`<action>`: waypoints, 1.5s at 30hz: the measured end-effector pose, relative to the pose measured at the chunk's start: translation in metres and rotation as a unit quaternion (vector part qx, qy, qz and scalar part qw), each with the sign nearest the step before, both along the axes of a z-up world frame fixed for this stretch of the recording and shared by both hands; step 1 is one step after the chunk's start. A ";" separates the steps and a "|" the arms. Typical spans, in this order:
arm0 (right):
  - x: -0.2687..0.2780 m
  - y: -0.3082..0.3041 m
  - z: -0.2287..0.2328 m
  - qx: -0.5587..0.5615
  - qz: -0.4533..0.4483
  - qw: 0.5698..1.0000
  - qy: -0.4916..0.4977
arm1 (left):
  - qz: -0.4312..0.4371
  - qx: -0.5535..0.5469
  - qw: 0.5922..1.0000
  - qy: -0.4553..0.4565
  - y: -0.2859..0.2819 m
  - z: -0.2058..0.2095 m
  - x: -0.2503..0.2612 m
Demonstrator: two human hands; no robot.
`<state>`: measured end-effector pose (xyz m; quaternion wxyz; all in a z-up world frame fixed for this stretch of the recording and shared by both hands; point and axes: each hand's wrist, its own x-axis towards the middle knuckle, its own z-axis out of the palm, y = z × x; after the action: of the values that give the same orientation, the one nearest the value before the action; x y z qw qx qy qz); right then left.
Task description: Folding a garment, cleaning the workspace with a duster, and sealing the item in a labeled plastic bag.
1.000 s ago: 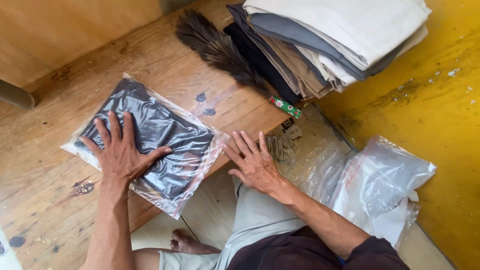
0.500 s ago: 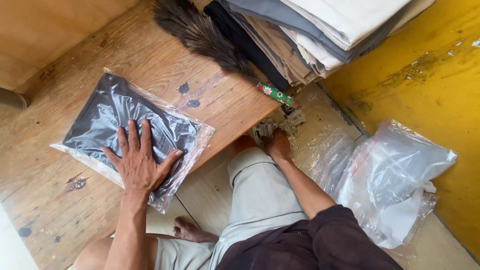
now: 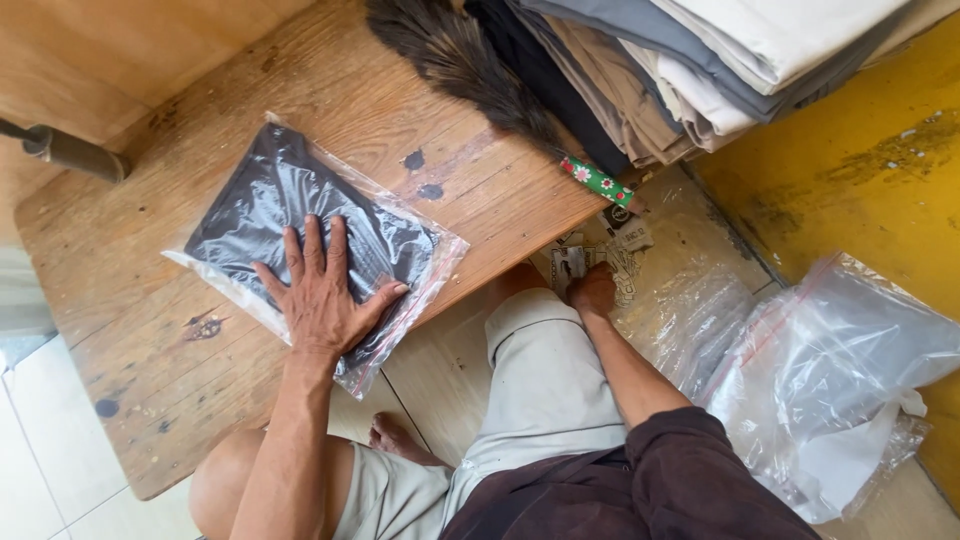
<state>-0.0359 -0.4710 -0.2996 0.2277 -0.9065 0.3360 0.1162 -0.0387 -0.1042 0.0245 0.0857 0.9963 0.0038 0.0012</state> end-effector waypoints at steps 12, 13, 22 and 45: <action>-0.077 -0.001 0.241 0.329 -0.081 0.913 -0.229 | -0.031 -0.036 0.996 -0.070 -0.004 0.000 -0.014; -0.083 0.004 0.266 0.365 -0.083 0.901 -0.218 | -0.048 -0.054 0.993 -0.088 -0.004 -0.001 -0.016; -0.096 0.043 0.268 0.484 0.024 0.816 -0.313 | -0.167 0.002 0.975 -0.145 0.000 -0.060 -0.049; -0.025 0.220 0.308 0.409 0.271 0.797 -0.352 | -0.171 -0.080 0.866 -0.463 -0.025 0.009 -0.056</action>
<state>-0.0609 -0.2513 0.0083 0.6387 -0.7617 -0.1056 -0.0270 -0.0944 -0.1290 0.0333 0.1558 0.8559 -0.2066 0.4477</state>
